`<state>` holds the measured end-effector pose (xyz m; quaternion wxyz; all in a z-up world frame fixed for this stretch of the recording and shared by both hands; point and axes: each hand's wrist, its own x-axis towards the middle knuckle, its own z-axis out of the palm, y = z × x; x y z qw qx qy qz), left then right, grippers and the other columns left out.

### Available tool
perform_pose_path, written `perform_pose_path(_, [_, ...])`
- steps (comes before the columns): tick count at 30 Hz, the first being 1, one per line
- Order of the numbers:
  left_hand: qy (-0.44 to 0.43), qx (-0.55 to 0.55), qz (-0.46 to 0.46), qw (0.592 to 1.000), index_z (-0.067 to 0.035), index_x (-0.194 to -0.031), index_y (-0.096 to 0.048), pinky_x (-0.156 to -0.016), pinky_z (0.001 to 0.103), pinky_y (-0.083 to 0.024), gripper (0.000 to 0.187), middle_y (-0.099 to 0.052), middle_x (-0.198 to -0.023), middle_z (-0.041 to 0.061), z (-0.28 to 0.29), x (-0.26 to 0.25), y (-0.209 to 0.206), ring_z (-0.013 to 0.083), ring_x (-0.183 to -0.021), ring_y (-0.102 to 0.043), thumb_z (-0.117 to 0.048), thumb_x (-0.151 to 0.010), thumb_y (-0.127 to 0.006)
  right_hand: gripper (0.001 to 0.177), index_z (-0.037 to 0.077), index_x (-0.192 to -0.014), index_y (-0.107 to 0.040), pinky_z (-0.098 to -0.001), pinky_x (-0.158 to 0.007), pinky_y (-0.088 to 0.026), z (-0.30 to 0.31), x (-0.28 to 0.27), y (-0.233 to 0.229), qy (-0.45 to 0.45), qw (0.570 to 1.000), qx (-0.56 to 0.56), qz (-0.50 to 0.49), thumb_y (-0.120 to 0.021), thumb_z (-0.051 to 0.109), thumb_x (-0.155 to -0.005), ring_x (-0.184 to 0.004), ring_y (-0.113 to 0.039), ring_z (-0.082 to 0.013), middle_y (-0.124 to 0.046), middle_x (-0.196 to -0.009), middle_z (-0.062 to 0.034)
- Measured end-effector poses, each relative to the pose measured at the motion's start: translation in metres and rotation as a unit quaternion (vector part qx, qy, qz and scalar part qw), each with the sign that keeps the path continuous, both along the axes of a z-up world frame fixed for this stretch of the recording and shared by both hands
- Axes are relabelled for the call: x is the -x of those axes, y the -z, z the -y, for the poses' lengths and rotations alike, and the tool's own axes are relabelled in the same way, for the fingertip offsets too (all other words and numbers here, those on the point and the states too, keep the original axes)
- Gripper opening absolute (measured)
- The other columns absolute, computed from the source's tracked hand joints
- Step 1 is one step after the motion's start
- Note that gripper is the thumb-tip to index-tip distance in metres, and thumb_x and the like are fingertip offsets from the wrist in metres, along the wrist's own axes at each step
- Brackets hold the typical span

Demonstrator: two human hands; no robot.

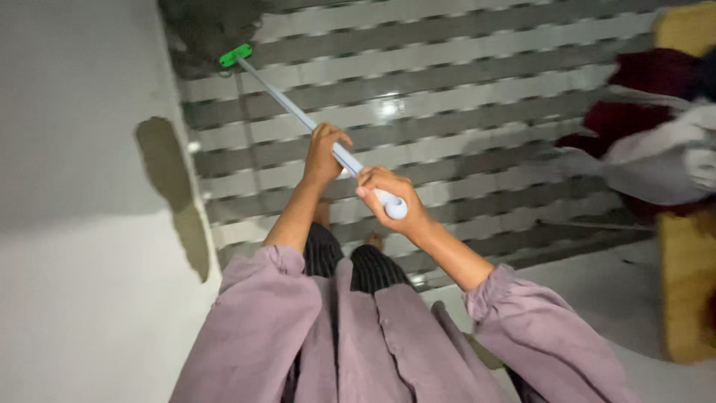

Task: The person mops a tiled floor with a long-handled mop, rinses and wrings the mop head in a bucket of water, and resumes mopping the tiles.

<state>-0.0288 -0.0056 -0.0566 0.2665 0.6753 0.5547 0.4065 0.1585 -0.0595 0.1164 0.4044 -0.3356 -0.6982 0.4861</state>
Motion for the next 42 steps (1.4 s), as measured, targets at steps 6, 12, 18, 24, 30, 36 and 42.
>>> perform_pose_path(6, [0.035, -0.045, 0.037, 0.998, -0.012, -0.083, -0.070, -0.104, 0.046, -0.043, 0.020, -0.064, -0.098, 0.009, 0.026, -0.116, 0.009, 0.0373, -0.110, -0.057, 0.001, -0.069, -0.074, 0.009, -0.001, -0.090, -0.060, -0.0392, -0.093, -0.050, 0.048, -0.091, -0.024, 0.010, 0.997, -0.040, 0.067, -0.065, -0.001, -0.097, -0.096, -0.066, -0.0280, -0.065, -0.092, -0.0111])
perform_pose_path(12, [0.166, -0.044, 0.061, 0.983, -0.013, -0.080, -0.067, -0.101, 0.047, -0.043, 0.023, -0.063, -0.097, 0.009, 0.048, -0.218, 0.005, 0.0371, -0.106, -0.058, -0.001, -0.065, -0.078, 0.011, 0.000, -0.089, -0.058, -0.0334, -0.091, -0.052, 0.119, -0.149, -0.032, 0.172, 0.979, -0.010, 0.108, -0.064, -0.001, -0.099, -0.094, -0.066, -0.0249, -0.065, -0.090, -0.0095])
perform_pose_path(18, [0.272, -0.004, 0.080, 0.959, -0.012, -0.084, -0.063, -0.093, 0.045, -0.049, 0.029, -0.060, -0.098, 0.011, 0.068, -0.295, 0.010, 0.0356, -0.104, -0.060, 0.001, -0.061, -0.078, 0.002, -0.002, -0.097, -0.060, -0.0333, -0.096, -0.048, 0.170, -0.166, -0.016, 0.335, 0.940, -0.007, 0.057, -0.060, -0.004, -0.098, -0.101, -0.063, -0.0258, -0.064, -0.099, -0.0121])
perform_pose_path(24, [0.317, 0.040, 0.025, 0.947, -0.009, -0.086, -0.056, -0.092, 0.046, -0.049, 0.025, -0.062, -0.103, 0.010, 0.095, -0.290, 0.006, 0.0347, -0.111, -0.060, -0.004, -0.074, -0.078, 0.007, -0.002, -0.093, -0.062, -0.0339, -0.094, -0.051, 0.191, -0.143, 0.000, 0.382, 0.914, -0.052, 0.128, -0.066, 0.003, -0.095, -0.098, -0.065, -0.0253, -0.065, -0.098, -0.0135])
perform_pose_path(30, [0.333, -0.008, -0.105, 0.937, -0.015, -0.083, -0.062, -0.088, 0.061, -0.040, 0.025, -0.067, -0.093, 0.004, 0.124, -0.210, -0.020, 0.0287, -0.106, -0.063, -0.007, -0.064, -0.077, 0.023, 0.000, -0.083, -0.056, -0.0400, -0.091, -0.062, 0.217, -0.064, -0.002, 0.345, 0.935, -0.067, 0.043, -0.071, 0.010, -0.097, -0.087, -0.062, -0.0248, -0.060, -0.087, -0.0113])
perform_pose_path(36, [0.318, -0.034, -0.192, 0.928, -0.018, -0.078, -0.065, -0.089, 0.059, -0.037, 0.023, -0.069, -0.090, -0.002, 0.170, -0.107, -0.029, 0.0218, -0.103, -0.065, -0.011, -0.061, -0.077, 0.026, -0.001, -0.082, -0.054, -0.0404, -0.088, -0.062, 0.266, 0.018, -0.004, 0.311, 0.946, -0.090, 0.008, -0.070, 0.010, -0.098, -0.084, -0.060, -0.0246, -0.060, -0.084, -0.0107])
perform_pose_path(42, [0.274, -0.041, -0.185, 0.943, -0.016, -0.079, -0.067, -0.085, 0.055, -0.037, 0.021, -0.069, -0.087, 0.001, 0.236, 0.000, -0.051, 0.0243, -0.099, -0.065, -0.017, -0.061, -0.080, 0.025, -0.001, -0.082, -0.054, -0.0383, -0.080, -0.063, 0.324, 0.085, -0.020, 0.233, 0.969, -0.065, -0.045, -0.070, 0.007, -0.098, -0.081, -0.059, -0.0233, -0.060, -0.083, -0.0106])
